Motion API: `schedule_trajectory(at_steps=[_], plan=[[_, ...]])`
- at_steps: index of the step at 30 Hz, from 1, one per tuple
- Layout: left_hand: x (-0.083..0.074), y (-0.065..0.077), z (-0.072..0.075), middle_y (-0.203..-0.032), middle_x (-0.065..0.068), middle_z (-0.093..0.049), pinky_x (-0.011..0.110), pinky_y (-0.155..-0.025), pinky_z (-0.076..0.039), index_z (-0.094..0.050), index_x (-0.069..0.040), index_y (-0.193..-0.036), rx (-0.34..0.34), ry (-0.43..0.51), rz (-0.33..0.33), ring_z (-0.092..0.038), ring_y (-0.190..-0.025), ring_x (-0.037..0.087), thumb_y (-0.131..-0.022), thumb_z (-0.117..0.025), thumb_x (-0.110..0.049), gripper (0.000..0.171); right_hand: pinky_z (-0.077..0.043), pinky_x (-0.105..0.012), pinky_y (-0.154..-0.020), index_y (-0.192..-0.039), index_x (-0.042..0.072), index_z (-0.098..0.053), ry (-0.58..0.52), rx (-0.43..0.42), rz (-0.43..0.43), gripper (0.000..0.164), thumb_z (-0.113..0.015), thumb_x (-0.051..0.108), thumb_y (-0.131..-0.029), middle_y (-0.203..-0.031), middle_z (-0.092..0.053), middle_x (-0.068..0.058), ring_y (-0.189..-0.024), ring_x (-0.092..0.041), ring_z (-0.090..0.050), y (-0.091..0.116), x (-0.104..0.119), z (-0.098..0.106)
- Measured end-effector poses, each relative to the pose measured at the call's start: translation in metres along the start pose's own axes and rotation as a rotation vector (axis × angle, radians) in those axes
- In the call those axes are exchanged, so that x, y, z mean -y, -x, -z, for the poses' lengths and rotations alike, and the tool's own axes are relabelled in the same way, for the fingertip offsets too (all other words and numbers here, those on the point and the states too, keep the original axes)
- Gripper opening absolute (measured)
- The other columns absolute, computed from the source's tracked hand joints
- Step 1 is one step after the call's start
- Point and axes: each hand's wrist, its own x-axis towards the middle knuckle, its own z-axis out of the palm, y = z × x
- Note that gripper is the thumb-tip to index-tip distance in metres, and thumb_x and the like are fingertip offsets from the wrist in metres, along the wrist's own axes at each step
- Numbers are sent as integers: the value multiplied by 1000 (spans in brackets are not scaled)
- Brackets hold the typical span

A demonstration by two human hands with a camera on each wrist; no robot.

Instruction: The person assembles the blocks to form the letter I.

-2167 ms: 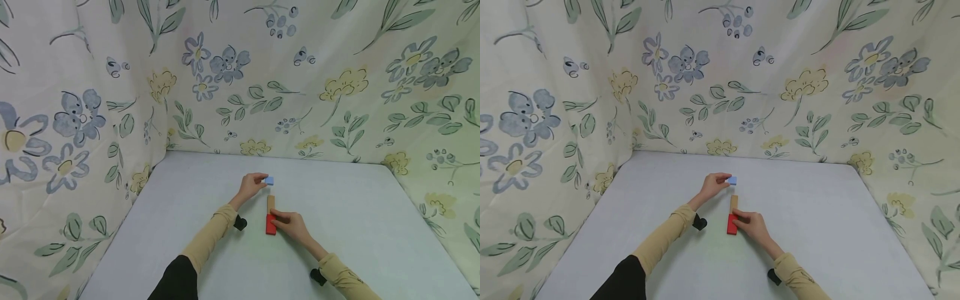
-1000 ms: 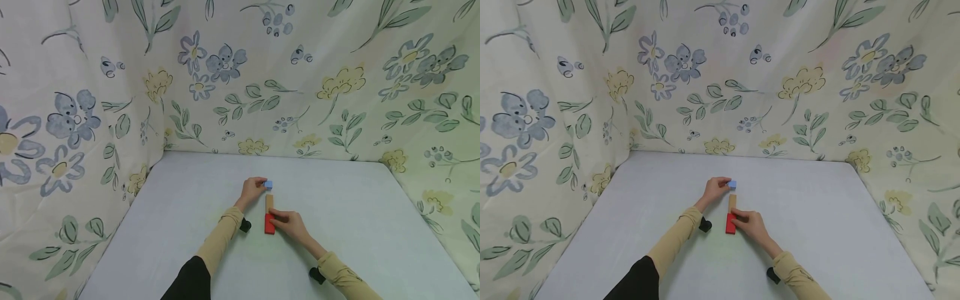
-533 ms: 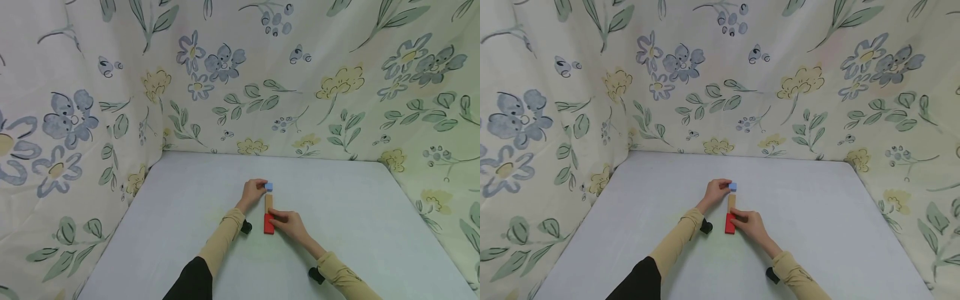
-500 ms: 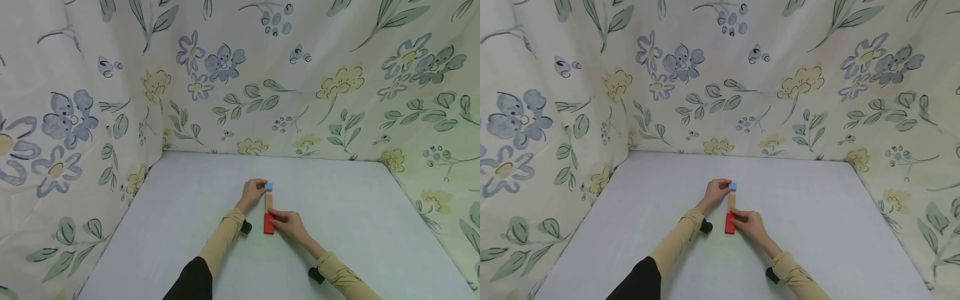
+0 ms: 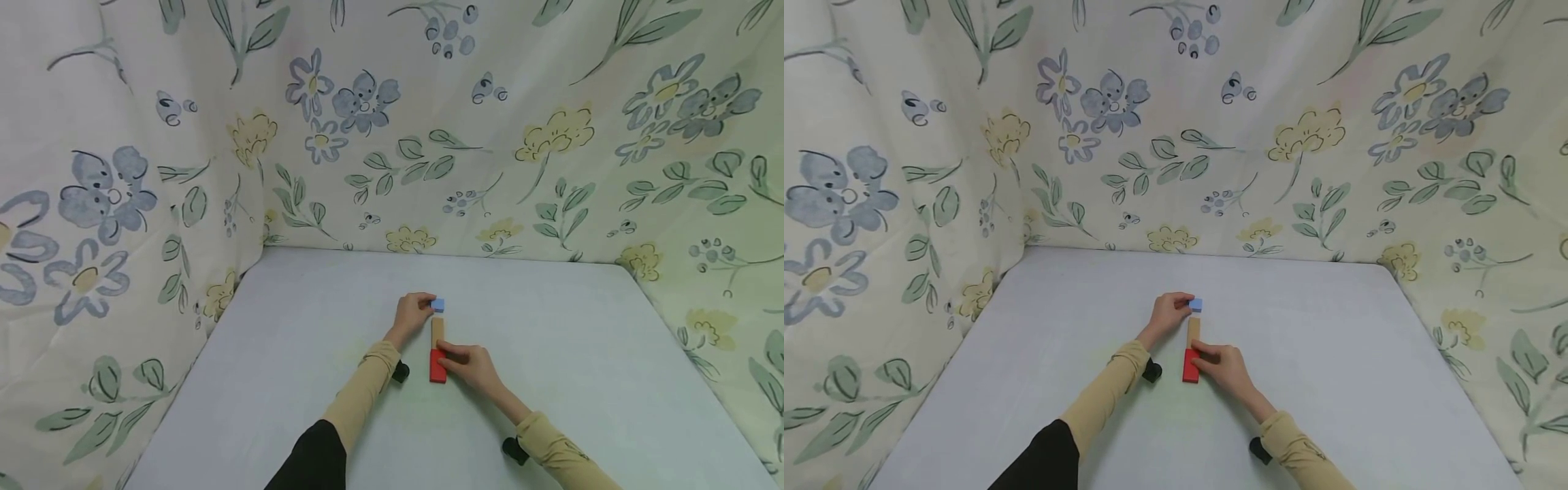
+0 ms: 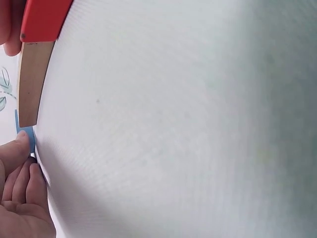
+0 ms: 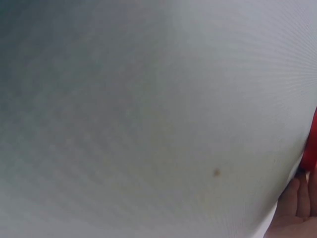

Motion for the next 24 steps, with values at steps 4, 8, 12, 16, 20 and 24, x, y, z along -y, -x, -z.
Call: schedule_trajectory(at_steps=[4, 8, 12, 16, 20, 24], plan=[[0, 0, -1, -110, 12, -70, 32, -89, -55, -71, -3, -109, -17, -12, -1, -67, -104, 22, -82, -69, 1, 27, -52, -30, -95, -118, 12, -68, -13, 4, 10, 38, -74, 19, -82, -117, -68, -4, -114, -22, -62, 0, -1, 0], [1, -1, -1, -110, 12, -71, 32, -89, -55, -71, -3, -108, -23, -23, -7, -67, -104, 22, -82, -69, 1, 26, -52, -33, -95, -119, 11, -68, -10, 2, 23, 38, -74, 19, -82, -117, -68, -4, -114, -22, -62, -1, -3, -1], [0, 0, -1, -111, 13, -70, 31, -90, -55, -71, -3, -109, -16, -8, -1, -67, -105, 22, -83, -69, 1, 27, -52, -37, -96, -118, 12, -68, -4, -7, 16, 38, -75, 18, -82, -117, -68, -3, -114, -22, -62, -1, -3, -1], [-2, 0, 1, -111, 13, -70, 32, -90, -55, -70, -2, -109, -13, 12, 8, -67, -105, 23, -83, -68, 1, 27, -52, -34, -95, -117, 12, -69, -2, -10, 5, 37, -75, 18, -81, -116, -69, -4, -113, -22, -62, -1, -3, -1], [-2, 1, 1, -111, 14, -70, 32, -91, -55, -70, -1, -109, -12, 13, 6, -66, -106, 23, -82, -68, 2, 27, -53, -33, -94, -117, 13, -69, 2, -10, -4, 37, -75, 18, -81, -116, -69, -3, -112, -21, -63, -1, -3, -2], [-1, 2, 1, -111, 14, -70, 32, -90, -55, -70, -1, -109, -9, 10, 3, -67, -106, 24, -82, -69, 2, 27, -52, -37, -95, -118, 14, -69, 2, -7, -10, 38, -75, 19, -81, -117, -68, -3, -114, -21, -62, -1, -4, -2]])
